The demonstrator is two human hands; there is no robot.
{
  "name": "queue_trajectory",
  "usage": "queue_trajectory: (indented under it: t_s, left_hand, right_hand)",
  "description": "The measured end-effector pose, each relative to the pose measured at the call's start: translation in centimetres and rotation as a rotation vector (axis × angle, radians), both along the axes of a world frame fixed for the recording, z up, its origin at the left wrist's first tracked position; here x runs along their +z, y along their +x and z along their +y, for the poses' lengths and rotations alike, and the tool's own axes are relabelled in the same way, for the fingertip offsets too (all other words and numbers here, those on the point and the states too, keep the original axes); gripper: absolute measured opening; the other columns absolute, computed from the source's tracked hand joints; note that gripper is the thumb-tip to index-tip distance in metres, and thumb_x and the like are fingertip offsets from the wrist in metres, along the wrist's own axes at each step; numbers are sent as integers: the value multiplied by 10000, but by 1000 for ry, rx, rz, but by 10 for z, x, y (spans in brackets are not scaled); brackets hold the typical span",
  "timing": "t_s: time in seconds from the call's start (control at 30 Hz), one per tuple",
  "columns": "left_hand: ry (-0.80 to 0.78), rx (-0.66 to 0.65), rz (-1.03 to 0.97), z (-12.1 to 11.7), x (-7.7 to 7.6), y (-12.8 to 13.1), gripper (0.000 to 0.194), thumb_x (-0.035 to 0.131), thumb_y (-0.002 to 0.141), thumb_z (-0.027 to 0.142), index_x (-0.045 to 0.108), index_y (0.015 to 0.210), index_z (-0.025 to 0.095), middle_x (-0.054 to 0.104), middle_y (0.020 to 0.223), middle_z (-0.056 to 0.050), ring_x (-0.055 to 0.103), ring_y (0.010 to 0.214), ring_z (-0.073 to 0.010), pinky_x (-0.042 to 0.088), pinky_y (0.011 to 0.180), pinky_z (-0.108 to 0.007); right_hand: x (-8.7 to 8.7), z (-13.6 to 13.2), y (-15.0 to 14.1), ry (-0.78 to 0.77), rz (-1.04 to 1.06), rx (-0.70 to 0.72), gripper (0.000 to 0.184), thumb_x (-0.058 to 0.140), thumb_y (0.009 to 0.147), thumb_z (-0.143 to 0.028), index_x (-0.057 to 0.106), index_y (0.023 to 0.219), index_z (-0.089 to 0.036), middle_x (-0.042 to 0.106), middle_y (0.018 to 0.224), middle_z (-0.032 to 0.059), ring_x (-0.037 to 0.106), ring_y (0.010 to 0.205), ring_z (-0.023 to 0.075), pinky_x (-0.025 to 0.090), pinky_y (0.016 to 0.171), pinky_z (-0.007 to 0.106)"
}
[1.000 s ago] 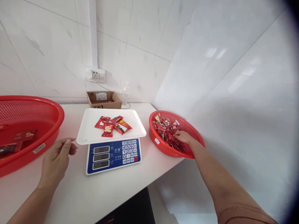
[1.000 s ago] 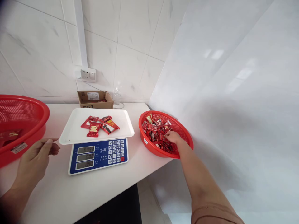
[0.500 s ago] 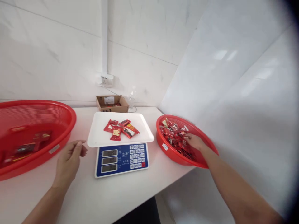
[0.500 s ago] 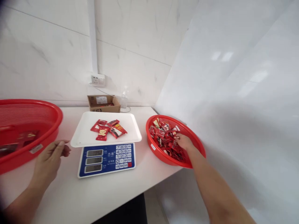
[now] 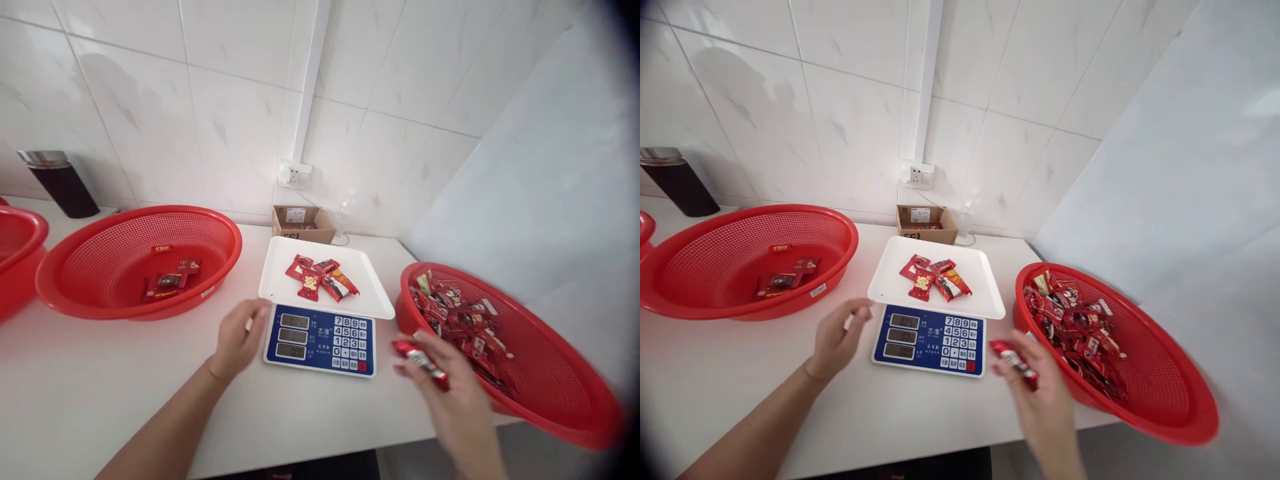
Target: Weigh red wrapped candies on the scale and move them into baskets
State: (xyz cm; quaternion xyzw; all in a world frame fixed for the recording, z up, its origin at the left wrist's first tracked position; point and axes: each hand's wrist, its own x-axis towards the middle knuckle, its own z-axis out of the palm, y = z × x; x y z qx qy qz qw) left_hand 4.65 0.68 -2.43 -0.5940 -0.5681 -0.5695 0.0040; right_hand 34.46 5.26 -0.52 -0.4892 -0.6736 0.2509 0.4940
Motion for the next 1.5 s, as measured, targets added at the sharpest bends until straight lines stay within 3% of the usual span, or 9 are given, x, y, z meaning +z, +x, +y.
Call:
queue_trajectory:
  t_s: [0.13, 0.23, 0.33, 0.63, 0.8, 0.93, 1.23, 1.37, 1.5]
  left_hand:
    - [136, -441, 383, -21, 4, 35, 298, 461, 843, 309, 480, 1118, 194, 659, 779, -50, 601, 654, -150, 466, 625, -259]
    - [-92, -658, 346, -27, 1, 52, 417, 441, 853, 420, 406, 1203, 197, 665, 874, -66, 612, 722, -159, 463, 651, -260]
    - [-266, -732, 205, -25, -4, 56, 304, 450, 856, 407, 475, 1084, 208, 649, 842, -40, 586, 714, -136, 435, 634, -229]
    - [-359, -730, -6, -21, 1, 49, 227, 469, 859, 370, 565, 802, 172, 559, 695, -13, 488, 638, -100, 374, 589, -200]
    - [-343, -754, -42, -19, 2, 49, 271, 432, 873, 373, 563, 752, 169, 547, 697, -24, 484, 643, -110, 375, 581, -213]
    - [-291, -707, -3, -17, 2, 48, 304, 361, 904, 290, 519, 671, 176, 516, 637, -15, 464, 599, -106, 361, 554, -215]
    - [-22, -491, 181, -12, -5, 43, 304, 387, 896, 255, 449, 606, 187, 487, 559, -6, 418, 531, -106, 319, 491, -230]
    - [-88, -453, 40, -12, -6, 38, 269, 386, 895, 274, 498, 666, 187, 517, 604, -5, 457, 555, -102, 359, 510, -215]
    - [-63, -313, -252, -12, -7, 29, 227, 358, 901, 298, 559, 877, 195, 569, 715, -17, 524, 644, -119, 429, 586, -229]
  right_hand:
    - [-26, -41, -53, 260, -87, 253, 192, 569, 804, -160, 629, 955, -263, 681, 953, 53, 664, 866, 186, 574, 692, 281]
    - [-34, -53, -70, 359, 4, 288, 211, 564, 788, -111, 624, 923, -261, 659, 886, 47, 658, 818, 167, 577, 653, 265]
    - [-34, -55, -75, 258, 66, 255, 152, 623, 768, -157, 616, 891, -245, 664, 812, 37, 663, 740, 165, 574, 591, 246]
    - [-29, -50, -65, -120, -9, 324, 224, 582, 812, -352, 678, 975, -231, 710, 841, 52, 668, 678, 176, 553, 602, 247]
    - [-31, -51, -66, -254, 21, 385, 320, 503, 842, -447, 630, 719, -180, 625, 612, 29, 576, 539, 135, 479, 499, 212]
    - [-25, -53, -71, -326, 30, 407, 365, 479, 838, -497, 608, 709, -181, 601, 594, 23, 550, 542, 134, 452, 515, 221]
    - [-11, -42, -75, -279, -113, 467, 349, 424, 877, -466, 612, 780, -189, 620, 655, 27, 582, 603, 144, 453, 538, 221]
    - [5, -24, -77, -140, -215, 411, 311, 463, 857, -450, 620, 768, -198, 631, 663, 20, 587, 604, 152, 457, 545, 230]
    - [33, 19, -82, -132, -198, 266, 296, 496, 830, -459, 631, 850, -197, 653, 687, 19, 612, 638, 171, 467, 573, 251]
